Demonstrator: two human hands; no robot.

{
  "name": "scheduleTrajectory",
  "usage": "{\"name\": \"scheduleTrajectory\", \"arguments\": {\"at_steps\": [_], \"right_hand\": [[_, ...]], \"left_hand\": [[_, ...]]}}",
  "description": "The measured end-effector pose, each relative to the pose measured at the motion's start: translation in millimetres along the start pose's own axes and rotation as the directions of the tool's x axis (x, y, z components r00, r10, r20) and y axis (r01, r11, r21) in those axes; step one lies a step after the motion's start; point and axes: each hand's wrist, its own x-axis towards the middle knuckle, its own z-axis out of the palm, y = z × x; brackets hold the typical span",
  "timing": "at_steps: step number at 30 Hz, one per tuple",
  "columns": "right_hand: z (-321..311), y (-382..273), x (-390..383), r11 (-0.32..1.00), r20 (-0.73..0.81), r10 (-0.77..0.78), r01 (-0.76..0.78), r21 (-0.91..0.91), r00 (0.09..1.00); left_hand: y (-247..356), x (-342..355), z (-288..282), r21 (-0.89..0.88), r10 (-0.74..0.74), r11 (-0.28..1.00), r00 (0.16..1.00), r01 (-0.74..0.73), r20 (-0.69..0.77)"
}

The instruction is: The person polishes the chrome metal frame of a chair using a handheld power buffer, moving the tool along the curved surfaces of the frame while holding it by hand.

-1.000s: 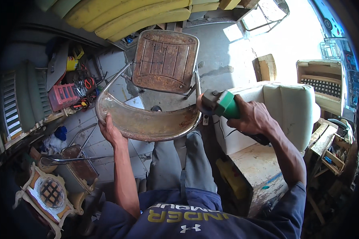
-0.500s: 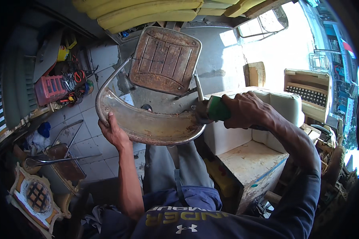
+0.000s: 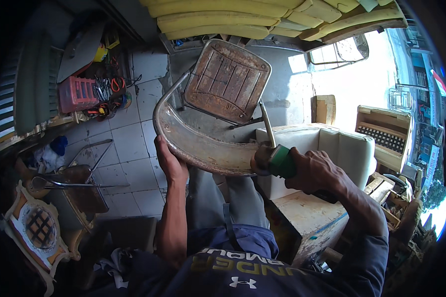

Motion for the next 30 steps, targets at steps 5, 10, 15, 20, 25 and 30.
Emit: {"name": "scheduleTrajectory", "arguments": {"at_steps": [5, 10, 15, 20, 25, 30], "right_hand": [[5.4, -71.3, 16.1, 0.985, -0.021, -0.046, 0.049, 0.165, 0.999], [17.5, -18.3, 5.9, 0.958, 0.122, 0.288, -0.287, -0.027, 0.95], [2.2, -90.7, -4.7, 0.965, 0.076, 0.209, -0.219, 0.147, 0.975], [-25.0, -141.8, 10.9, 0.963, 0.153, 0.153, -0.182, 0.198, 0.976], [3.4, -81.9, 1.5, 0.926, 0.184, 0.362, -0.375, 0.038, 0.914], [-5.3, -153.0, 28.5, 0.951, 0.004, -0.032, 0.029, 0.308, 0.999]], "left_hand": [[30.1, 4.3, -16.5, 0.055, -0.146, 0.988, 0.989, 0.146, -0.007], [38.2, 15.1, -34.5, 0.107, -0.261, 0.963, 0.953, 0.247, 0.15], [45.7, 18.2, -37.9, 0.025, -0.408, 0.911, 0.887, 0.413, 0.215], [62.8, 36.7, -60.8, -0.013, -0.447, 0.883, 0.848, 0.469, 0.284], [43.9, 40.7, -61.3, -0.064, -0.488, 0.834, 0.787, 0.548, 0.378], [43.3, 41.4, -70.8, -0.082, -0.477, 0.84, 0.802, 0.537, 0.36]]}}
